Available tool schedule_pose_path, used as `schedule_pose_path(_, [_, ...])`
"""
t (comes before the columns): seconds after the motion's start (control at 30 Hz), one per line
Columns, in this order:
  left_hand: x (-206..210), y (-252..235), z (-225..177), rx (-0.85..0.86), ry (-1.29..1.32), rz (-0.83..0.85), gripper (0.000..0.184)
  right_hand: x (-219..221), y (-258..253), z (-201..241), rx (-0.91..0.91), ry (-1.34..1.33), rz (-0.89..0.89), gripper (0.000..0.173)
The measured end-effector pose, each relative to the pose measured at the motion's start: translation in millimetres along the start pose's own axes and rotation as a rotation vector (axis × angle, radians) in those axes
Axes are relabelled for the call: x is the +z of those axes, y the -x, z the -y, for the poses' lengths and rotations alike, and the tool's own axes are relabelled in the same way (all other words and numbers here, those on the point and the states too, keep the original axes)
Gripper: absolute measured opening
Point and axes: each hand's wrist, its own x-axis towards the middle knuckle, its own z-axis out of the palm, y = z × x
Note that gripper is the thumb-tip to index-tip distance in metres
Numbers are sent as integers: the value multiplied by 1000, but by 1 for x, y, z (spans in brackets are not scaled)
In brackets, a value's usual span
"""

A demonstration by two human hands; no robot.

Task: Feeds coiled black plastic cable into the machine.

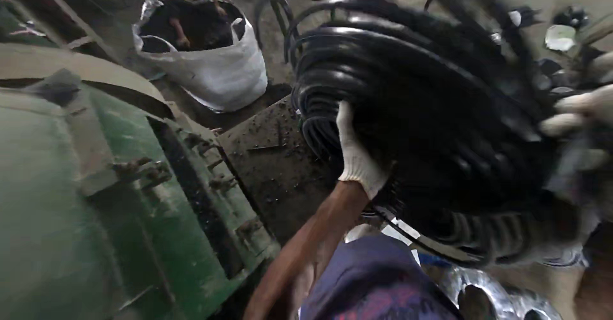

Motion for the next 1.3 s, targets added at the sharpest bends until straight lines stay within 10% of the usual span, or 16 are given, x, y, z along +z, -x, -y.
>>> schedule_pose_path(0.3, [-197, -35, 61, -97, -224, -552, 75, 95, -25, -225, 624, -93, -212, 67])
schedule_pose_path(1.0, [-208, 7, 47, -73, -446, -594, 66, 129, 20, -254, 489, -172, -242, 81])
schedule_pose_path(1.17, [-212, 30, 35, -193, -419, -833, 94, 139, 29, -254, 472, -150, -253, 81])
schedule_pose_path(1.3, [-204, 33, 24, 11, -984, -748, 129, 148, 32, -250, 467, -98, -263, 82])
